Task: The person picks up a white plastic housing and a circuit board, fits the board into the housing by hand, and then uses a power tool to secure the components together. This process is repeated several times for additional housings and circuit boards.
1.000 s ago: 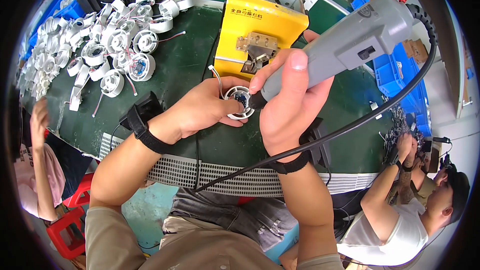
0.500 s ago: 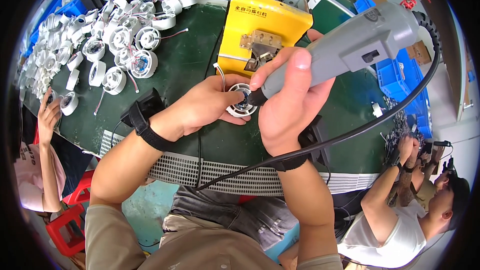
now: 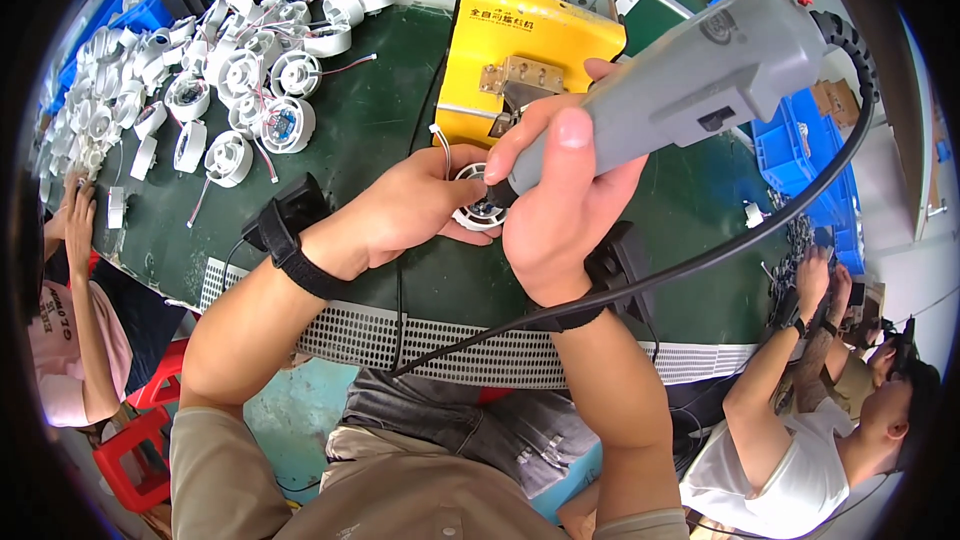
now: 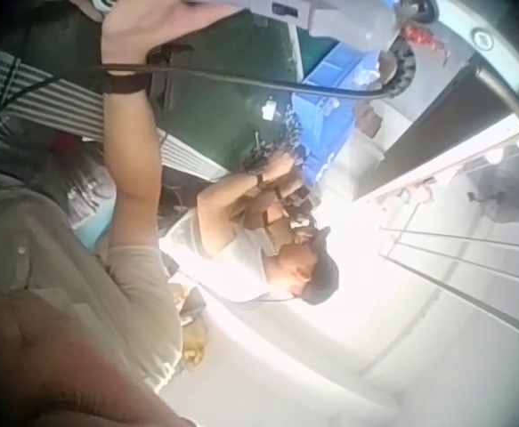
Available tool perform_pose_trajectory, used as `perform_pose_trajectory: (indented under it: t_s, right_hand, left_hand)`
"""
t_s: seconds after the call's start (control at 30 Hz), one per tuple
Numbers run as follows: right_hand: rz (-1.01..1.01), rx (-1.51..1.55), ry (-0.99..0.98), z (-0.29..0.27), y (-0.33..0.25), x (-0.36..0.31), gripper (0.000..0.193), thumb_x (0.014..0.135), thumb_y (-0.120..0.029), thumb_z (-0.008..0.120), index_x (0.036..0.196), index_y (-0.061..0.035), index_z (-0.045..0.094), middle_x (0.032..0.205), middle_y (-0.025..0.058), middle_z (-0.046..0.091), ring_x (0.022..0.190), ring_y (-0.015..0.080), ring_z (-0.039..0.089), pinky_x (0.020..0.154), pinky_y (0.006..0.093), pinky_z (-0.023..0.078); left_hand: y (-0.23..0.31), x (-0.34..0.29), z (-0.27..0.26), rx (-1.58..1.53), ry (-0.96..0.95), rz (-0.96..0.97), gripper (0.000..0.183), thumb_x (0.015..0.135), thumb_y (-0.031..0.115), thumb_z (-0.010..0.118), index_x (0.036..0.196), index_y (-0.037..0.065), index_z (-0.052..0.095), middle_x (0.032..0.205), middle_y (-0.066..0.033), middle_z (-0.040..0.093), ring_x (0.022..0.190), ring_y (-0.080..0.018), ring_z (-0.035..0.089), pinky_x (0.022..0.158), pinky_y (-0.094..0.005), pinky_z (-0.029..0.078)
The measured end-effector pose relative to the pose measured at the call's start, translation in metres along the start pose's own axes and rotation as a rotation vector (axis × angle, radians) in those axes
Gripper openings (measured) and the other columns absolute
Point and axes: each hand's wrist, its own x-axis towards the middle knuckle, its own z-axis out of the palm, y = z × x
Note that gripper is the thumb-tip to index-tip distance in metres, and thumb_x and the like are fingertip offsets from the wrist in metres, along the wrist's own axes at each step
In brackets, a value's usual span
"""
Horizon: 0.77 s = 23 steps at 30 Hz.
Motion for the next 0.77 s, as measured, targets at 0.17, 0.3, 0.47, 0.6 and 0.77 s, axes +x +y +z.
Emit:
perform_pose_trajectory:
  t_s: [0.17, 0.3, 0.47, 0.6, 0.77]
  right_hand:
    - [-0.001, 0.054, -0.064, -0.003, 0.003, -0.001, 0.055, 0.096, -0.040, 0.044, 0.125, 0.0041, 0.029, 0.071, 0.0107, 0.051, 0.048, 0.0173, 0.052, 0.046, 0.0301, 0.047]
    - [-0.080, 0.033, -0.133, -0.013, 0.001, -0.001, 0.054, 0.097, -0.039, 0.043, 0.127, 0.0035, 0.028, 0.072, 0.0099, 0.052, 0.049, 0.0160, 0.052, 0.048, 0.0280, 0.047]
    - [0.040, 0.158, -0.189, -0.024, -0.001, -0.007, 0.073, 0.092, -0.057, 0.049, 0.134, -0.0010, 0.028, 0.089, 0.0112, 0.057, 0.076, 0.0184, 0.058, 0.072, 0.0320, 0.048]
    - [0.007, -0.376, 0.124, -0.112, 0.001, 0.020, 0.031, 0.099, -0.026, 0.051, 0.119, -0.0016, 0.049, 0.097, 0.0070, 0.058, 0.090, 0.0150, 0.056, 0.085, 0.0307, 0.045]
    - [-0.038, -1.517, 0.491, -0.278, 0.012, 0.038, 0.042, 0.080, -0.028, 0.075, 0.111, -0.0037, 0.059, 0.107, 0.0119, 0.060, 0.104, 0.0250, 0.054, 0.091, 0.0404, 0.045]
  left_hand:
    - [0.003, -0.001, 0.004, 0.030, 0.033, 0.000, 0.033, 0.093, 0.006, 0.044, 0.124, -0.005, 0.051, 0.104, -0.0142, 0.062, 0.085, -0.0200, 0.066, 0.076, -0.0308, 0.058]
    - [0.000, 0.007, 0.008, 0.010, -0.035, 0.031, 0.033, 0.096, 0.012, 0.048, 0.124, -0.005, 0.050, 0.106, -0.0138, 0.062, 0.089, -0.0204, 0.066, 0.077, -0.0324, 0.058]
    - [0.034, -0.030, -0.032, 0.684, 0.085, 0.090, 0.033, 0.087, 0.007, 0.051, 0.119, 0.001, 0.058, 0.082, -0.0127, 0.063, 0.065, -0.0170, 0.064, 0.059, -0.0297, 0.052]
    - [0.045, -0.057, -0.086, 1.099, 0.777, 0.501, 0.042, 0.086, 0.011, 0.061, 0.127, 0.005, 0.052, 0.107, -0.0156, 0.064, 0.069, -0.0203, 0.064, 0.064, -0.0321, 0.051]
    - [0.063, -0.052, -0.098, 1.121, 1.196, 0.625, 0.050, 0.088, 0.022, 0.064, 0.135, 0.010, 0.048, 0.134, -0.0166, 0.048, 0.090, -0.0239, 0.065, 0.081, -0.0377, 0.051]
